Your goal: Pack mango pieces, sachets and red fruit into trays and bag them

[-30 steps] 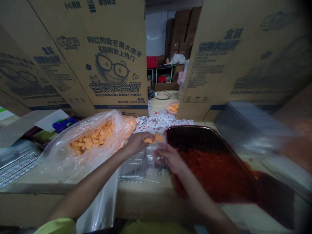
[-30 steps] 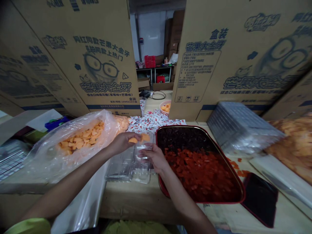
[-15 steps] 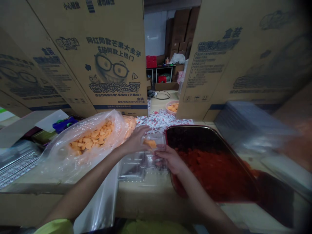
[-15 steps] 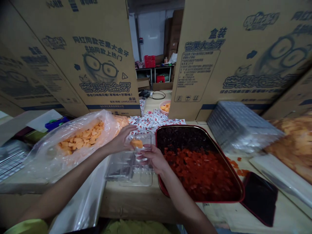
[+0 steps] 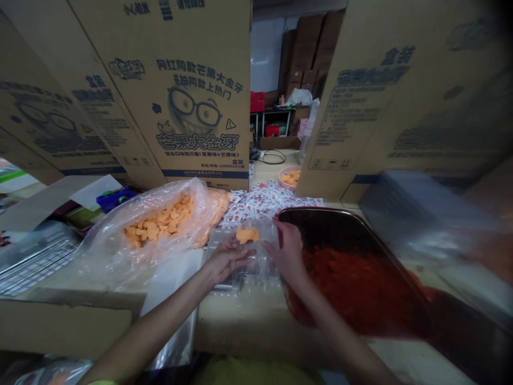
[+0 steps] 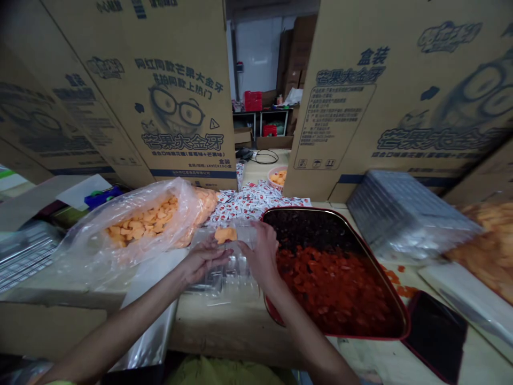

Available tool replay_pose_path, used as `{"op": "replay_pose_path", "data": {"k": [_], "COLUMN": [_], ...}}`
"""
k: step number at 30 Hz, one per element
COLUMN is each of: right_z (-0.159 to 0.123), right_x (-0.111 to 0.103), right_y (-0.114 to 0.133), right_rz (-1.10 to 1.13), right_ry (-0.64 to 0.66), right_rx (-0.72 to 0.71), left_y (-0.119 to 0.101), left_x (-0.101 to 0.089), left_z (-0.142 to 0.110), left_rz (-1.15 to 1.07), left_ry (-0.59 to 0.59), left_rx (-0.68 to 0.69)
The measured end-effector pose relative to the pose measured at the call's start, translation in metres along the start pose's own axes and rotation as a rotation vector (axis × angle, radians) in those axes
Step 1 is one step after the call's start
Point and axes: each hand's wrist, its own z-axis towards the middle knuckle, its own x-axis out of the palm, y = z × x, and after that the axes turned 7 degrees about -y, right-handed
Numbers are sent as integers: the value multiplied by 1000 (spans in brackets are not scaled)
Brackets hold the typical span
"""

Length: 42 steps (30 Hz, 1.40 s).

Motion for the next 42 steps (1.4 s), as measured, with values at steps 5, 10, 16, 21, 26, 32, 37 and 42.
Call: {"op": "replay_pose_path", "data": {"k": [5, 10, 16, 21, 26, 32, 37, 42], "right_z": [21, 39, 59, 65, 58, 46, 36, 29], "right_x": [-4, -6, -28, -26, -21, -44, -38, -23], "right_y": [21, 15, 18, 35, 30, 24, 27, 14], "right_rz": [-376, -260, 112, 85, -58, -277, -353, -343], "right_ry": [361, 584, 711, 856, 822, 874, 912, 858], "right_rx": [-354, -438, -471, -619, -696, -688, -662, -675], "left_y": [1, 1, -6, -4, 1, -4, 2, 15], "left_x": [2, -6, -18, -17, -18, -23, -26, -33], "left_z": [-4, -8, -8, -7, -9, -11, -5, 2], "left_rz": [62, 107, 167, 204, 191, 192, 142, 118], "left_ry": [47, 141, 228, 321, 279, 224, 277, 267], "left_rx": [-38, -114, -190, -223, -230, -236, -228, -221]}}
